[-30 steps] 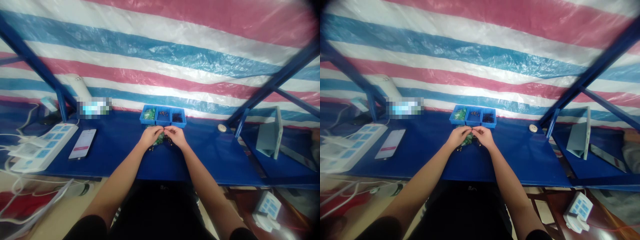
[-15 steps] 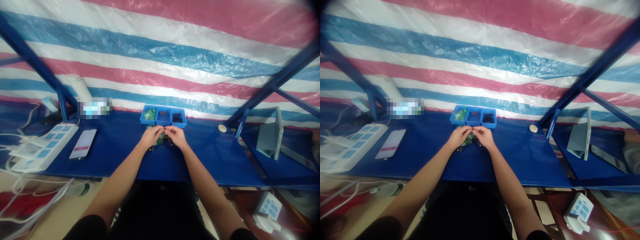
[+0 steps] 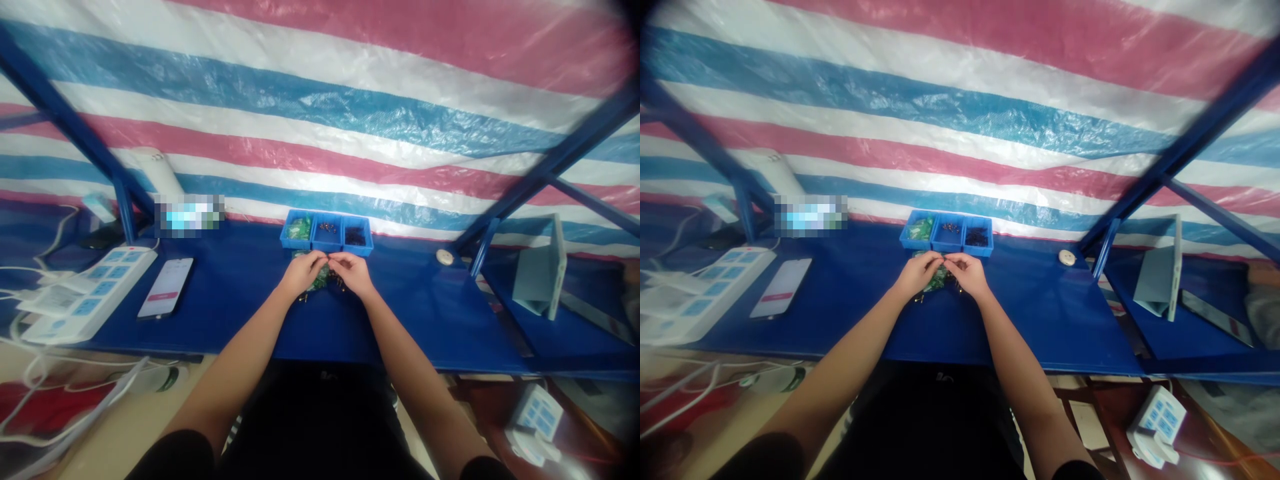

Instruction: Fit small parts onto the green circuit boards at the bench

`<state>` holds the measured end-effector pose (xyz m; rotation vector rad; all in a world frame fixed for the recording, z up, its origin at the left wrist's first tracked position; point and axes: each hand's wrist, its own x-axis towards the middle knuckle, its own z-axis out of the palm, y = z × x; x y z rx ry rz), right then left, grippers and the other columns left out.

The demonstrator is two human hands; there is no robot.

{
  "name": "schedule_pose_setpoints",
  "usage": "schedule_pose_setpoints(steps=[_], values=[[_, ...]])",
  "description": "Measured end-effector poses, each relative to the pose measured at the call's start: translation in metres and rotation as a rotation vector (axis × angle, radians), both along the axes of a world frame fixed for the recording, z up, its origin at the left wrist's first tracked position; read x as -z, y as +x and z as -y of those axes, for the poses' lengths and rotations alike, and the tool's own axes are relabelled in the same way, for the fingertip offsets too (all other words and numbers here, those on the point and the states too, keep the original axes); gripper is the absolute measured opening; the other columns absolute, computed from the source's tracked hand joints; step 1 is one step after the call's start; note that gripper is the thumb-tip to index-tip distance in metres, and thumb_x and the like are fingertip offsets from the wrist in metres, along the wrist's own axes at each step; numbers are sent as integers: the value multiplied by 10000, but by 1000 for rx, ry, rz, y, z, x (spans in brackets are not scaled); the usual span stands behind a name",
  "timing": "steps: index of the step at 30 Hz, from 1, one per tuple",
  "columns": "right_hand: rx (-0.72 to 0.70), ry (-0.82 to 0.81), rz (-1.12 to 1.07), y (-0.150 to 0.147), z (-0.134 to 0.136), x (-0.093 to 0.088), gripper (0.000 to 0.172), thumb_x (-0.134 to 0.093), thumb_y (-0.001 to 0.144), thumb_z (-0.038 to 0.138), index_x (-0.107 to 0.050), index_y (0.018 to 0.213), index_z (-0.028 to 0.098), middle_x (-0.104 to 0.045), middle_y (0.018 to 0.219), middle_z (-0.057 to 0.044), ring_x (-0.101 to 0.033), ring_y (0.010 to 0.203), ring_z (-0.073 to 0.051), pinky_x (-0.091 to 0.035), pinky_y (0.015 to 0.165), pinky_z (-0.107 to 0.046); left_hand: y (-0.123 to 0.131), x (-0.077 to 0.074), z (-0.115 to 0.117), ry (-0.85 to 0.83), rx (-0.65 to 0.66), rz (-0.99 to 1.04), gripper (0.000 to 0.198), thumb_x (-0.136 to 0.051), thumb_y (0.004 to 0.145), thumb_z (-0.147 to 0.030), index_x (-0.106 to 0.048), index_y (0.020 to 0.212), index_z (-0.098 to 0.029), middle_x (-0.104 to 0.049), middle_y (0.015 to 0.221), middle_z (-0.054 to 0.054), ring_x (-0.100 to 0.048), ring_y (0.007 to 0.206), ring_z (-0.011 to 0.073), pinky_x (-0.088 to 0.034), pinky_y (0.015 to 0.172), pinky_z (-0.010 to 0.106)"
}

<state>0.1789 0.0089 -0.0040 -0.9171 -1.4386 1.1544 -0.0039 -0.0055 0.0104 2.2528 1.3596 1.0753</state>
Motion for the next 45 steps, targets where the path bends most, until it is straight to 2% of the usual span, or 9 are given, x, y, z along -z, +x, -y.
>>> schedule_pose_setpoints(steps=[4,7,15,20,25,32,36,41,45], values=[[39,3,30,1,1,-5,311,-748,746,424,-740,952,192,-738,802,-48,-676,701,-172,-567,696,-325,0,3,0,3,-10,8,242,-512,963,-385,-635,1104,-232,-689,763,-15,-626,665,130,-455,643,219],[39,1,36,1,1,-6,315,-744,749,431,-742,952,191,-732,771,-45,-671,687,-171,-565,688,-323,0,3,-1,25,-18,-4,211,-535,952,-370,-649,1069,-236,-674,729,-25,-609,640,122,-445,631,216],[-7,5,1,2,0,-3,332,-756,737,429,-733,963,188,-734,798,-45,-679,707,-170,-565,690,-314,0,0,0,43,13,-31,227,-483,978,-366,-667,986,-233,-719,900,-1,-652,771,138,-458,702,229],[35,-9,22,2,1,-4,346,-748,740,457,-736,960,190,-730,777,-44,-674,696,-173,-566,699,-326,0,4,-1,31,-28,-14,259,-543,946,-403,-657,1114,-242,-712,804,-7,-653,716,144,-483,694,236],[22,-38,26,0,2,-7,364,-762,712,478,-734,919,179,-728,752,-45,-668,669,-174,-569,671,-326,0,4,-2,71,-17,-12,226,-512,965,-364,-688,1046,-246,-735,997,19,-680,864,166,-496,788,255],[26,-23,9,1,2,-6,338,-767,719,433,-730,937,177,-732,786,-47,-670,678,-165,-569,693,-323,0,3,-1,28,-6,-37,223,-489,976,-355,-671,1050,-247,-728,946,7,-673,816,155,-485,737,239],[36,-35,9,0,2,-7,347,-767,711,453,-729,919,179,-732,779,-47,-668,678,-170,-570,685,-328,0,5,-2,12,-24,-35,238,-538,953,-367,-661,1117,-246,-719,830,-1,-663,735,148,-485,703,234],[20,-45,1,-1,3,-6,354,-776,698,454,-729,923,185,-733,793,-49,-674,696,-177,-568,676,-324,1,8,-4,44,-5,3,203,-517,964,-326,-680,1052,-243,-731,1001,14,-680,865,159,-498,786,248],[9,-53,9,-1,3,-6,348,-778,698,447,-730,927,189,-729,782,-44,-668,676,-170,-567,658,-317,0,7,-3,36,18,11,228,-477,983,-328,-677,1048,-240,-729,1010,16,-679,897,165,-503,815,263]])
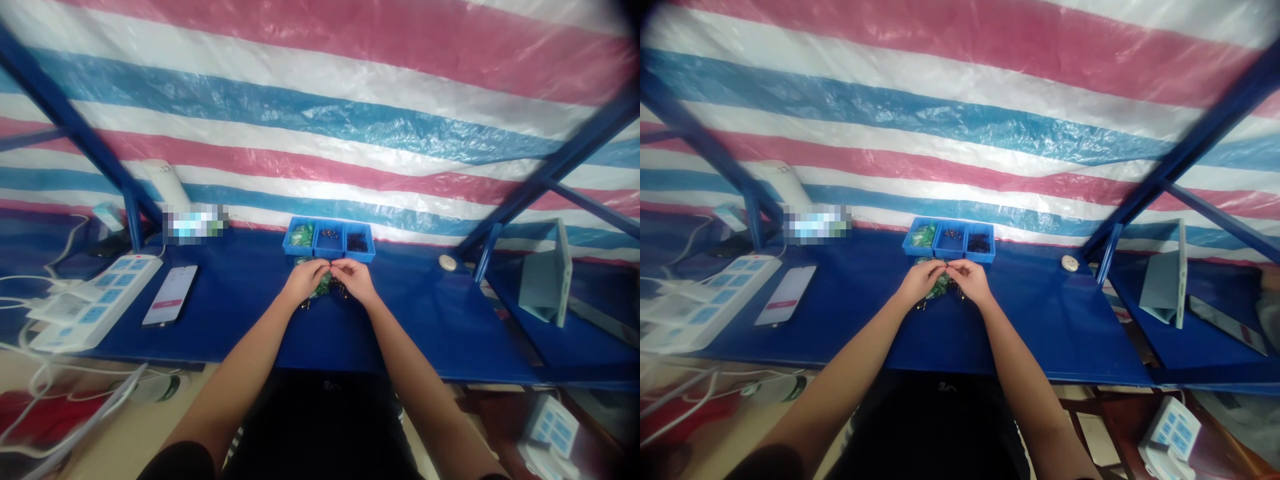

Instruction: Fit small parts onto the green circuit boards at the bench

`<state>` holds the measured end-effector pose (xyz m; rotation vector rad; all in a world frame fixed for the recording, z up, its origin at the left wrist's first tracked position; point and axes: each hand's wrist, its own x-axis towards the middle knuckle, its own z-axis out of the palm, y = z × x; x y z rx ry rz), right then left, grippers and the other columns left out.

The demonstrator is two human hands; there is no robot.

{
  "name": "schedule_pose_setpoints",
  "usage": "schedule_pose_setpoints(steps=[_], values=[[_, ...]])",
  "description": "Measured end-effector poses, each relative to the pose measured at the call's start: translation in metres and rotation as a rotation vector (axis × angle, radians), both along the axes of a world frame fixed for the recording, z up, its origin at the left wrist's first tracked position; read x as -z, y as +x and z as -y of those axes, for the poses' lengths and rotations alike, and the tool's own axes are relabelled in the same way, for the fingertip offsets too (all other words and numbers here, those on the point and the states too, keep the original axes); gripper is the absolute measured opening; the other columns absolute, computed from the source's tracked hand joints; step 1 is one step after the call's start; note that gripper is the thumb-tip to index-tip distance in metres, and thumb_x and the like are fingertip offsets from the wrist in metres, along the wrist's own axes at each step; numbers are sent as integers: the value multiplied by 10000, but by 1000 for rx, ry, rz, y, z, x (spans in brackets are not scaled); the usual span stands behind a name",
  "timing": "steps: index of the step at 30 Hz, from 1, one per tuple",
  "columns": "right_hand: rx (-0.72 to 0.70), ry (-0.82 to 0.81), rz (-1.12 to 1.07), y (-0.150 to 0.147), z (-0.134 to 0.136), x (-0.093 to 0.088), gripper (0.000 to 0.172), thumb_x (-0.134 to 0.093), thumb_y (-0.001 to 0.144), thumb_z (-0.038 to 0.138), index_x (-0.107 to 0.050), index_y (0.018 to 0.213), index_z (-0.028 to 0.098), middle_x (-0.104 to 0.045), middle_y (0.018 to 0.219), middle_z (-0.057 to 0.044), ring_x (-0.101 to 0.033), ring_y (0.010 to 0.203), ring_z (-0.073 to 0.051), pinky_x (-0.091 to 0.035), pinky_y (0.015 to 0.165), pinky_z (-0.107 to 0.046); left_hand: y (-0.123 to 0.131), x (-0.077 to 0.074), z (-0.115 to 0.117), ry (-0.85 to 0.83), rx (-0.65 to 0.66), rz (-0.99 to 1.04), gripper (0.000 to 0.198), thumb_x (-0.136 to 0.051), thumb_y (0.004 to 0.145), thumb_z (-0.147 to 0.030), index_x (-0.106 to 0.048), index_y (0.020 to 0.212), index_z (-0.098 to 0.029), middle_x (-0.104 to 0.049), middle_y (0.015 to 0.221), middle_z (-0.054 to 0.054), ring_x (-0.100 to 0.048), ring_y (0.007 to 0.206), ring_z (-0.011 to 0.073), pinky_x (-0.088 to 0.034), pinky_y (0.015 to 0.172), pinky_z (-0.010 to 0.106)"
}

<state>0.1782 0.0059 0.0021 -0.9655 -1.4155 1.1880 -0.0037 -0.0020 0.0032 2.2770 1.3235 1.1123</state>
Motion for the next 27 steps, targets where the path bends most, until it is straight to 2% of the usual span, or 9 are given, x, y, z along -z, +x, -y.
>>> schedule_pose_setpoints(steps=[6,14,24,27], values=[[18,30,3,1,-2,2,344,-765,710,465,-727,917,194,-728,771,-40,-674,685,-174,-575,686,-330,0,1,0,-1,-40,-37,257,-529,956,-366,-666,1141,-253,-738,932,16,-685,808,163,-507,742,251],[-9,16,-7,1,-3,5,349,-766,718,449,-725,950,192,-726,769,-39,-678,689,-172,-576,684,-324,0,-2,1,37,-4,-1,221,-491,976,-326,-691,1026,-245,-734,1029,8,-684,901,158,-496,816,250],[-5,52,10,1,-2,5,372,-774,708,443,-735,990,204,-734,850,-48,-679,731,-178,-579,708,-332,0,-4,2,10,-4,-40,258,-451,993,-357,-678,1021,-238,-730,938,16,-675,811,158,-484,735,244],[-12,86,13,1,-1,6,365,-764,727,430,-738,1019,214,-739,886,-50,-679,734,-175,-579,707,-331,0,-4,2,11,5,-35,265,-445,996,-352,-684,1031,-242,-733,972,16,-682,853,162,-494,768,247]])
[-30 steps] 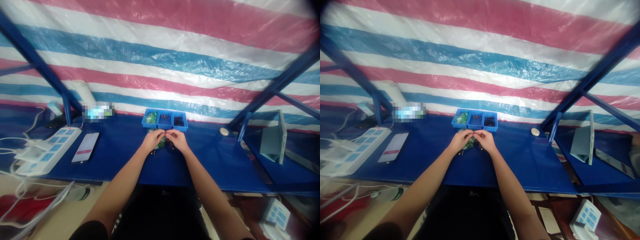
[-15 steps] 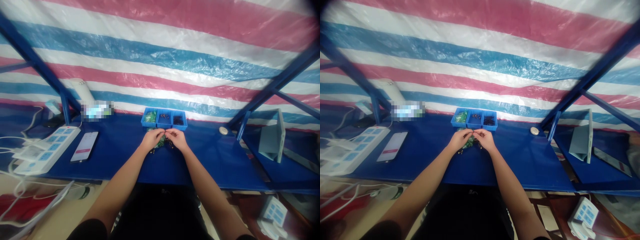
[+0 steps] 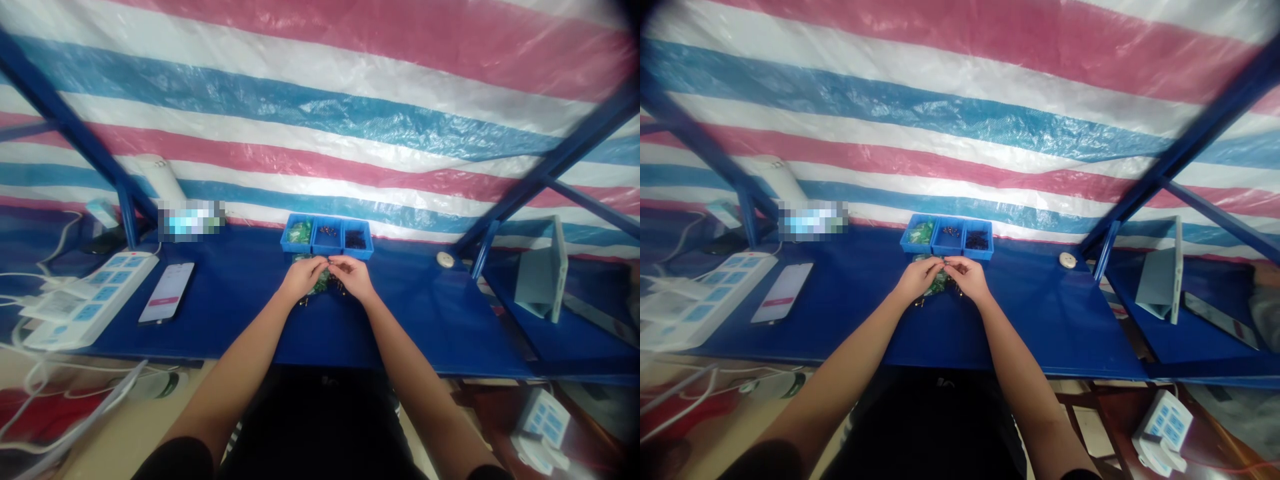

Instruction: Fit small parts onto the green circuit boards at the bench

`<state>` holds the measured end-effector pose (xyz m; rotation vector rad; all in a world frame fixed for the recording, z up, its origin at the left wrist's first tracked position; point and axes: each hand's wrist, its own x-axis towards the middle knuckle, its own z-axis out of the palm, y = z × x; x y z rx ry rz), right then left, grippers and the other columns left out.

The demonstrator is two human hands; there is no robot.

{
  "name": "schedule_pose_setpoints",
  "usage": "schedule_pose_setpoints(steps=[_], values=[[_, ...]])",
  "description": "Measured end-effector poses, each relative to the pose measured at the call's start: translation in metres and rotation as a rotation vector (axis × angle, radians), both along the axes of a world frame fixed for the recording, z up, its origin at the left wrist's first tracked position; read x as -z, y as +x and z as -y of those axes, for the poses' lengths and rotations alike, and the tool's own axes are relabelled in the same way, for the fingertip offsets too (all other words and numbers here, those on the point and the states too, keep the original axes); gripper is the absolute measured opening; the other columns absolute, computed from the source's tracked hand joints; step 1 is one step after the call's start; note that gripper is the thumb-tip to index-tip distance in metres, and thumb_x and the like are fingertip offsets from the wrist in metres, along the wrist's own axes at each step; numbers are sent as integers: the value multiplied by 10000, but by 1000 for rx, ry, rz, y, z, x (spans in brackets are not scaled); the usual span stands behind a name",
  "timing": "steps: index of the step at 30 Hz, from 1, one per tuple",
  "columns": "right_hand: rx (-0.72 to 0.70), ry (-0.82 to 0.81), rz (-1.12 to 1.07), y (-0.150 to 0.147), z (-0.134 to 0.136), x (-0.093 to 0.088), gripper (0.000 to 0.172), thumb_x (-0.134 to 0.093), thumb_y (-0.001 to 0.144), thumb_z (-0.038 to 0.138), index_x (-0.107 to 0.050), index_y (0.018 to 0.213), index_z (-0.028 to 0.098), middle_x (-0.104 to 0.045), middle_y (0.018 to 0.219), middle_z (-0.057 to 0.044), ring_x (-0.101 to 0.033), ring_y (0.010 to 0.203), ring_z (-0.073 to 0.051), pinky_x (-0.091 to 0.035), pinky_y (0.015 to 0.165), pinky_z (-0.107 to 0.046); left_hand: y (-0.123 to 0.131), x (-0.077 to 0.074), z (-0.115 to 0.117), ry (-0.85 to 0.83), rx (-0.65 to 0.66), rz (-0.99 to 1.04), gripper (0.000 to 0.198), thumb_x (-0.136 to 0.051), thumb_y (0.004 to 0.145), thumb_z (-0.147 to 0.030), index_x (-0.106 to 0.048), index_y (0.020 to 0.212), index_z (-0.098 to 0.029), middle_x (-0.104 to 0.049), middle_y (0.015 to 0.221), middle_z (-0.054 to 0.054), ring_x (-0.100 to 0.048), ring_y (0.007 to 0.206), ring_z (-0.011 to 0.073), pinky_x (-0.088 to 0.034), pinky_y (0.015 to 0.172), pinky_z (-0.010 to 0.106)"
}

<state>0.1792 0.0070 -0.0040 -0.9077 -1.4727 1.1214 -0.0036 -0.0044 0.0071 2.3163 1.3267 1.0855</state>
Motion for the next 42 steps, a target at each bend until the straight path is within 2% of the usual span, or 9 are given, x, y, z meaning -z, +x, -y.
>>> schedule_pose_setpoints(steps=[3,7,13,22,28,33,42], values=[[19,-3,2,0,1,0,332,-756,739,423,-747,994,211,-745,882,-57,-692,748,-188,-586,711,-342,0,-1,0,7,1,10,262,-461,989,-356,-695,1043,-253,-735,1026,18,-687,910,172,-503,818,258],[20,-31,5,1,0,-1,344,-754,740,425,-748,1011,214,-750,853,-56,-707,763,-206,-594,731,-364,0,0,0,-2,-58,16,271,-515,963,-375,-667,1154,-257,-739,1035,25,-695,868,175,-518,777,259],[11,-28,11,1,-1,-1,364,-756,738,428,-746,1021,200,-749,827,-51,-702,732,-194,-595,721,-355,0,0,0,9,-29,25,222,-492,979,-349,-682,1036,-250,-731,994,-3,-680,848,148,-488,770,239],[10,-22,4,0,0,-3,354,-759,733,421,-748,1005,194,-748,813,-47,-700,716,-188,-584,691,-332,0,-5,3,-28,-3,11,247,-451,994,-355,-664,1033,-236,-718,924,4,-665,810,147,-471,731,227],[32,-8,43,1,-1,-2,331,-726,769,429,-751,1004,198,-744,774,-48,-691,690,-187,-572,664,-328,1,-1,1,-35,-63,31,241,-512,964,-381,-657,1105,-250,-730,912,-2,-668,768,148,-475,706,228],[17,2,30,1,-2,0,338,-731,767,425,-743,1019,200,-740,772,-44,-691,696,-186,-574,672,-330,0,-1,1,-10,-27,52,225,-496,974,-357,-680,1045,-247,-729,990,-2,-675,833,145,-478,753,225],[19,7,22,1,0,-2,331,-736,760,418,-737,1012,203,-735,796,-43,-691,711,-185,-576,687,-334,1,-4,2,-46,-13,29,253,-467,986,-366,-684,1035,-246,-731,962,-1,-678,844,155,-486,750,233]])
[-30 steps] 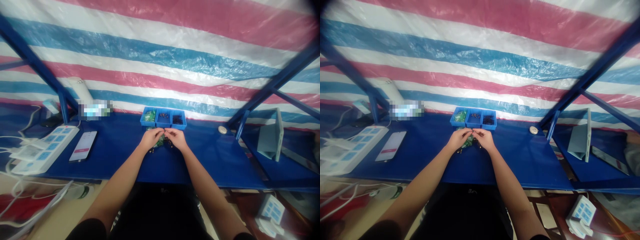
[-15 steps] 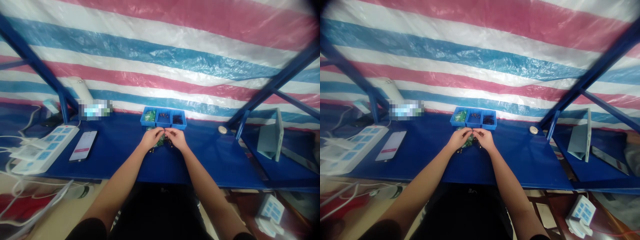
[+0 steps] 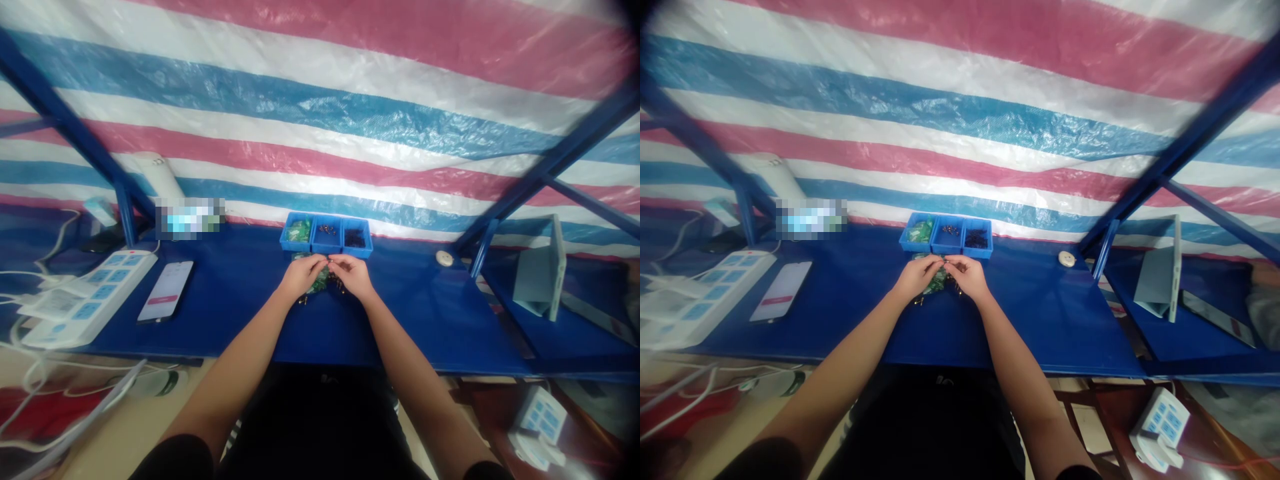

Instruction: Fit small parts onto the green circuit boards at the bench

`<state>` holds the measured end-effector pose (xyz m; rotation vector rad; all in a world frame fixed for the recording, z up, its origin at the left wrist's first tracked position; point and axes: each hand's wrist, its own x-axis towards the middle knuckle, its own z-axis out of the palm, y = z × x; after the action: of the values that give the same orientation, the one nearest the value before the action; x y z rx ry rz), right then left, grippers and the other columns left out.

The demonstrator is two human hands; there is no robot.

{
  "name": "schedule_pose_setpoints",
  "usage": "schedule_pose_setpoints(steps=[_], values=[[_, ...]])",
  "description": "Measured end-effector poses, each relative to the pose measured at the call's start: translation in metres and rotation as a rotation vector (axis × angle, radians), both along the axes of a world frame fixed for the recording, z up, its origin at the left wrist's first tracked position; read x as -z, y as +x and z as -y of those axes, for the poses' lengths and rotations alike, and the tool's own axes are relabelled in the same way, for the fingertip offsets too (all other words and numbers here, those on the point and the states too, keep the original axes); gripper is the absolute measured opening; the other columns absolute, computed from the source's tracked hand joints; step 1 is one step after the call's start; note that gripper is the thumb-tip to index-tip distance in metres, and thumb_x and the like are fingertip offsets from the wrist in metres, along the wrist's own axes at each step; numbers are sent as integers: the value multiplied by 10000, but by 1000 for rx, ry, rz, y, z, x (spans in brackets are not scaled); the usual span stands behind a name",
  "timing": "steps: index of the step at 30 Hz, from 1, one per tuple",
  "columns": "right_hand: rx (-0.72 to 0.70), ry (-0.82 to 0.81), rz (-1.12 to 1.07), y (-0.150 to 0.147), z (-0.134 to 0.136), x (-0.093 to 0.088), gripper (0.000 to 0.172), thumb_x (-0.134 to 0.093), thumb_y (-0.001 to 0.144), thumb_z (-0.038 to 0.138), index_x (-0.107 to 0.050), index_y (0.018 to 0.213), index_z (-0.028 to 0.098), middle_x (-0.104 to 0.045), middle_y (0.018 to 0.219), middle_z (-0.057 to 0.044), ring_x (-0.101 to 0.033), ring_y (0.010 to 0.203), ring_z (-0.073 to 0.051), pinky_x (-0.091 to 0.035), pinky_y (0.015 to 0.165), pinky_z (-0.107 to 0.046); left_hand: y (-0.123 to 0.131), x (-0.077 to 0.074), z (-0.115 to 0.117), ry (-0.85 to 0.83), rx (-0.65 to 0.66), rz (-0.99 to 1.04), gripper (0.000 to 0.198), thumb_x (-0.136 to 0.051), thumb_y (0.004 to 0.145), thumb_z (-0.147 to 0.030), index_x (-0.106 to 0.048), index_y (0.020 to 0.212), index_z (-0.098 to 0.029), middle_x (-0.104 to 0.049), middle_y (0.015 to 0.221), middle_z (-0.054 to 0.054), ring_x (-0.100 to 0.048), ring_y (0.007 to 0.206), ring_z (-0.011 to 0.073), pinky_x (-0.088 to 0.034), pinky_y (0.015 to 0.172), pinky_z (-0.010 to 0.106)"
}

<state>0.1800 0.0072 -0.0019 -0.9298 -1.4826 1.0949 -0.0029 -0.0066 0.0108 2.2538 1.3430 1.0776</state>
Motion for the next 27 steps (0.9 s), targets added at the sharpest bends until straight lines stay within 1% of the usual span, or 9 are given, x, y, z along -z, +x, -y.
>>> schedule_pose_setpoints(steps=[5,8,13,16,18,20,24,27], values=[[25,-11,1,-1,-1,0,324,-734,760,423,-743,996,202,-739,791,-49,-689,705,-189,-572,684,-340,1,4,-1,11,-37,20,243,-515,962,-367,-672,1108,-253,-732,1022,13,-684,851,161,-492,747,236],[0,-26,-13,0,-1,1,326,-745,749,423,-742,990,204,-736,788,-45,-686,698,-187,-573,675,-338,0,4,-2,19,-12,23,236,-493,973,-358,-682,1067,-254,-730,1014,4,-678,836,151,-485,743,231],[-17,2,-15,0,-1,3,351,-748,746,445,-731,1007,210,-736,824,-46,-687,724,-186,-580,705,-342,-1,1,0,26,14,-5,275,-455,988,-376,-687,977,-230,-721,903,8,-657,786,149,-468,716,236],[-14,-33,-18,-1,-2,4,344,-741,746,472,-730,958,201,-735,813,-51,-682,691,-183,-584,681,-341,1,0,0,19,30,8,283,-444,991,-363,-680,940,-216,-705,854,6,-639,743,135,-461,689,226],[-32,-49,-24,-1,-2,5,366,-739,747,473,-720,992,202,-731,808,-44,-682,687,-178,-585,679,-336,2,-1,1,11,42,19,283,-442,990,-351,-674,915,-208,-694,830,2,-625,714,126,-453,668,220],[-43,-44,-32,-1,-2,4,372,-737,752,463,-714,1019,205,-730,814,-38,-684,700,-174,-583,690,-332,2,-2,2,8,46,28,288,-439,990,-352,-670,906,-203,-688,823,2,-616,707,124,-448,665,221],[-41,-22,-37,1,-2,2,324,-739,754,445,-729,971,204,-735,827,-45,-685,727,-177,-578,708,-332,3,-5,3,2,61,47,296,-423,995,-359,-666,926,-204,-688,838,2,-616,722,124,-451,691,224],[-31,-23,-11,1,-1,0,340,-752,737,448,-732,974,204,-735,839,-48,-678,725,-177,-573,695,-329,2,-5,3,-1,52,40,303,-420,992,-369,-666,923,-206,-686,815,2,-613,699,127,-453,674,226]])
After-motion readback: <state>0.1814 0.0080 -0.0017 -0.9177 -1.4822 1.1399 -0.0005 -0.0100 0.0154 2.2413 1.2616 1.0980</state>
